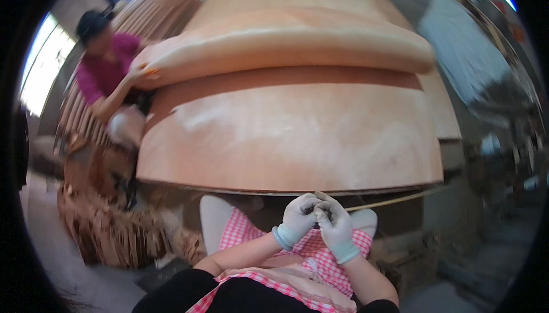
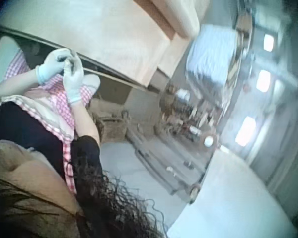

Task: The person uses a long straight blade to cut thin wood veneer sheets on a workbench. They repeatedly pull the blade along the edge of the veneer to slice it, while a coworker assists by holding and rolling the material.

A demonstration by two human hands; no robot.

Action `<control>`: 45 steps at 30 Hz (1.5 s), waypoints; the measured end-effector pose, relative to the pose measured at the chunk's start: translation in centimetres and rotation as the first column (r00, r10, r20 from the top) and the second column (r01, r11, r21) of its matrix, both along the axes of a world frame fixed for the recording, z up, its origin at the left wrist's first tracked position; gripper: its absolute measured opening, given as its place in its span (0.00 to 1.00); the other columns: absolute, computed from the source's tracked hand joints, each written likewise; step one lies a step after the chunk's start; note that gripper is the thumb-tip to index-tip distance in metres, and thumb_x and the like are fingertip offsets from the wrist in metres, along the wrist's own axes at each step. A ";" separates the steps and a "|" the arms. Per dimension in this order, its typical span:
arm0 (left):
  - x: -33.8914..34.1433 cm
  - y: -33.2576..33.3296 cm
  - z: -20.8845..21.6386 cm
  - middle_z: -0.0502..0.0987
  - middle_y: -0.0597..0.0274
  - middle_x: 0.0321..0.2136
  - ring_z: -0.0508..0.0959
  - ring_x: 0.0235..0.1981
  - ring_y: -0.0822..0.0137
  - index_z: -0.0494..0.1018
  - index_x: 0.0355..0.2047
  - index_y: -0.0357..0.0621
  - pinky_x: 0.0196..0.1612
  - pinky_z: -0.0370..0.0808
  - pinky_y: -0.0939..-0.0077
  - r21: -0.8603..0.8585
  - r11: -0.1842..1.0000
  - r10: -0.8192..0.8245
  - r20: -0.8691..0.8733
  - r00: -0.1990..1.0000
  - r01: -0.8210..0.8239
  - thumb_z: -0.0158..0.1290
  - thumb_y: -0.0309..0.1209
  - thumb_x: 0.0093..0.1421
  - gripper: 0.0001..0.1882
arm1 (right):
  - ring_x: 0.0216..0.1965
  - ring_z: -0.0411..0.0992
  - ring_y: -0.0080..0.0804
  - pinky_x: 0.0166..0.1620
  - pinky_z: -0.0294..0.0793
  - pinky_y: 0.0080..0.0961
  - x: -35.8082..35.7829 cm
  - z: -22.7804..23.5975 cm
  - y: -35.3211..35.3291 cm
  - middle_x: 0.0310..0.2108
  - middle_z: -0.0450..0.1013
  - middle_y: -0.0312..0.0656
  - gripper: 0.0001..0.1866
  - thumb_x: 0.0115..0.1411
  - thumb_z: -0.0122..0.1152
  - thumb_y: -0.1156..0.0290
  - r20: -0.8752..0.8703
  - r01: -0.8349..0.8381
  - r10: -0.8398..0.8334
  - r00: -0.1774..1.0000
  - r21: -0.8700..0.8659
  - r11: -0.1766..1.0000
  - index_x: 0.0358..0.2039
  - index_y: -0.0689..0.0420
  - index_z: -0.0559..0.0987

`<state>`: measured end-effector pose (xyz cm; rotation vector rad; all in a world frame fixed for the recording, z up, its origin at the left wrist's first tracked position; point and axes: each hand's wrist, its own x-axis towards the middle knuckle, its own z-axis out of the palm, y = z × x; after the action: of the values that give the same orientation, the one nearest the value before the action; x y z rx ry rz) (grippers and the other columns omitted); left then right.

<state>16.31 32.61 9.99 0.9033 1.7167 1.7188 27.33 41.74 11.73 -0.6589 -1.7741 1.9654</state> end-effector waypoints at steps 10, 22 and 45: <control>-30.0 -32.8 -6.1 0.78 0.70 0.25 0.73 0.26 0.76 0.83 0.32 0.36 0.30 0.73 0.76 -0.268 0.226 0.949 -0.154 0.273 -0.937 0.61 0.21 0.56 0.04 | 0.36 0.79 0.31 0.43 0.78 0.29 0.5 -1.0 9.4 0.33 0.81 0.45 0.10 0.62 0.61 0.74 0.653 -0.399 0.104 0.750 0.323 0.858 0.41 0.67 0.82; -39.6 -43.1 -9.3 0.79 0.63 0.33 0.75 0.31 0.69 0.78 0.45 0.38 0.37 0.76 0.70 -0.494 0.205 0.853 -0.333 0.401 -0.845 0.56 0.28 0.62 0.12 | 0.41 0.80 0.54 0.47 0.78 0.45 -0.2 -3.5 16.3 0.35 0.80 0.57 0.25 0.51 0.69 0.48 0.844 -0.509 -0.310 0.438 0.517 0.689 0.35 0.60 0.86; -10.0 1.2 -5.8 0.50 0.42 0.73 0.49 0.74 0.45 0.49 0.73 0.34 0.75 0.42 0.49 -0.705 0.636 -0.388 -0.644 0.659 -0.315 0.65 0.48 0.51 0.57 | 0.49 0.78 0.50 0.53 0.76 0.42 16.8 -1.7 37.0 0.44 0.81 0.51 0.15 0.61 0.61 0.60 0.828 -0.466 -0.378 0.414 0.550 0.693 0.45 0.51 0.84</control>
<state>6.29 33.82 4.17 1.2667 2.6092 0.2867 44.12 78.71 9.99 -1.5605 -2.9526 0.5277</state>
